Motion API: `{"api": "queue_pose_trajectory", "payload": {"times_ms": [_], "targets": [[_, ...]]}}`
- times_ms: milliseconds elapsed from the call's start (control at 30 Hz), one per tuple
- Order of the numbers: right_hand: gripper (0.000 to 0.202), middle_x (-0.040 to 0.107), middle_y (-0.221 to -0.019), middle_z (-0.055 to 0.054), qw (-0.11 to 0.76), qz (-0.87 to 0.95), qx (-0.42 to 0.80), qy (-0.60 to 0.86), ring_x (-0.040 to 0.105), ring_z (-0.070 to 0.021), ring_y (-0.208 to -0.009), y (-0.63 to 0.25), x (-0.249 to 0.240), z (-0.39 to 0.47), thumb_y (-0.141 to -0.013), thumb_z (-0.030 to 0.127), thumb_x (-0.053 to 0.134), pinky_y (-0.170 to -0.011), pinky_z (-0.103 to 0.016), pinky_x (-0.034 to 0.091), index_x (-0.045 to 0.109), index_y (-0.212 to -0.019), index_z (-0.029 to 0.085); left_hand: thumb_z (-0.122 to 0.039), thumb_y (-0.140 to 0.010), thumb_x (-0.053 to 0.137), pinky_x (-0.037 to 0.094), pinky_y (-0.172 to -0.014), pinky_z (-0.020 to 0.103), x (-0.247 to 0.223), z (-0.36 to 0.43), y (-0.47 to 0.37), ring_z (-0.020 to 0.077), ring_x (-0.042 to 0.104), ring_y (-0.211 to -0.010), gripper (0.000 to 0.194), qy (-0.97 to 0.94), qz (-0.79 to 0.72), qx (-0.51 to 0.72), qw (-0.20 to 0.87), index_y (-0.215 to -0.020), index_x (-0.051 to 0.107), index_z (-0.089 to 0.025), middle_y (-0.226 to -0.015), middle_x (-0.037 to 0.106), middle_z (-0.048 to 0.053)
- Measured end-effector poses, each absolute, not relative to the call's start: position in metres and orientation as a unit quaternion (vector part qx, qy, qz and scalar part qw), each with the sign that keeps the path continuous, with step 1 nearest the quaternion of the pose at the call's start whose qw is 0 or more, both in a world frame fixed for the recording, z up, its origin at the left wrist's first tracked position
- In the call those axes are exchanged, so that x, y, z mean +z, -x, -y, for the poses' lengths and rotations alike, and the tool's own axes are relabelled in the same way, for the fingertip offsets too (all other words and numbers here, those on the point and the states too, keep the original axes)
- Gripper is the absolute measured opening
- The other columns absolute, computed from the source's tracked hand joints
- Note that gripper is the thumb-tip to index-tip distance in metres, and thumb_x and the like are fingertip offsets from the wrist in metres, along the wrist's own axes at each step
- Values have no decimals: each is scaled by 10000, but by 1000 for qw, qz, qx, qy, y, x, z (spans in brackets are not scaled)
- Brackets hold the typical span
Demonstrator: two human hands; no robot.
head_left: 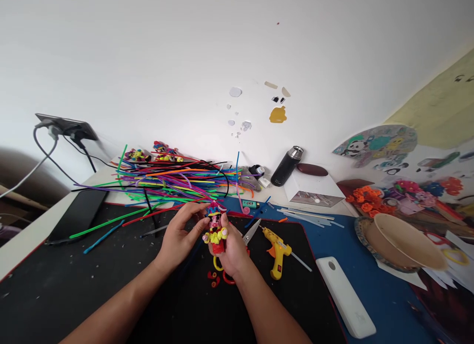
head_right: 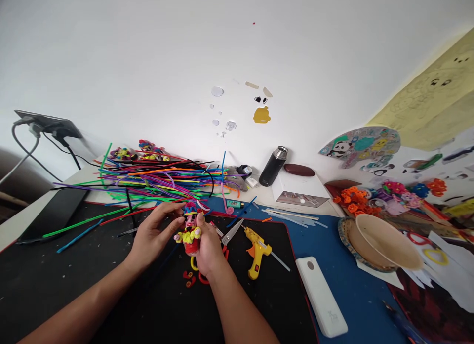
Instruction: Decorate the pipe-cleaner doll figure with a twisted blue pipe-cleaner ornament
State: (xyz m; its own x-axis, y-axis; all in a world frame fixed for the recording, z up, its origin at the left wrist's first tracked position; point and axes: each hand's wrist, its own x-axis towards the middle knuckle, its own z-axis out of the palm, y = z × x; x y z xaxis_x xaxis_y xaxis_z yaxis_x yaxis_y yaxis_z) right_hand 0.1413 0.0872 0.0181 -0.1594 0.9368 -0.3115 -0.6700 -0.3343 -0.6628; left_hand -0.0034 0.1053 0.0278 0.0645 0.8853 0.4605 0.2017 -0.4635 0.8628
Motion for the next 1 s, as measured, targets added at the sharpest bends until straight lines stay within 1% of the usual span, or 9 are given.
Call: {"api": "queue_pose_trajectory", "payload": {"times_ms": [133,300,367,433,567,800,1000], "targets": [[651,658,-660,-18,542,191,738,354,666,-213,-652,-141,18,-87,-605,760,914,-449,-253,358,674,-838,202,-310,-958,728,517,-885,340,26,-106,4,236,670,-949,192,-661,-409,542,318,-1134,799,-280,-1008,725,53],[624,679,-689,-26,547,190,738,347,670,-216,-650,-140,14,-87,-622,744,916,-505,-300,465,691,-841,205,-351,-958,729,527,-885,344,25,-106,4,241,665,-933,259,-643,-423,534,350,-1199,800,-288,-1009,713,55],[616,692,-707,-34,549,191,737,345,668,-214,-643,-140,12,-88,-627,739,916,-528,-316,489,700,-839,203,-366,-950,737,531,-902,346,24,-106,3,247,669,-948,236,-632,-426,534,365,-1155,820,-284,-1014,716,59],[617,702,-717,-39,549,193,737,344,666,-210,-635,-140,10,-88,-628,743,913,-547,-327,504,709,-842,201,-392,-940,747,546,-882,345,22,-106,3,251,671,-935,234,-612,-429,539,388,-1126,830,-277,-1005,714,62],[629,708,-717,-36,552,194,735,343,664,-203,-633,-140,7,-89,-632,752,906,-571,-333,521,715,-857,197,-416,-917,773,569,-819,329,20,-105,2,254,673,-915,274,-591,-431,539,418,-1137,828,-263,-994,706,71],[638,708,-719,-30,545,185,740,349,658,-198,-629,-141,7,-88,-633,754,905,-570,-330,525,705,-867,195,-391,-923,772,585,-791,324,20,-105,2,230,682,-863,233,-590,-427,542,420,-1110,820,-262,-996,702,60],[630,699,-704,-26,544,184,741,348,650,-195,-609,-141,7,-89,-639,745,908,-541,-321,501,692,-863,197,-411,-899,791,606,-749,326,19,-105,0,222,684,-811,254,-573,-430,542,439,-1097,817,-252,-983,709,55]]}}
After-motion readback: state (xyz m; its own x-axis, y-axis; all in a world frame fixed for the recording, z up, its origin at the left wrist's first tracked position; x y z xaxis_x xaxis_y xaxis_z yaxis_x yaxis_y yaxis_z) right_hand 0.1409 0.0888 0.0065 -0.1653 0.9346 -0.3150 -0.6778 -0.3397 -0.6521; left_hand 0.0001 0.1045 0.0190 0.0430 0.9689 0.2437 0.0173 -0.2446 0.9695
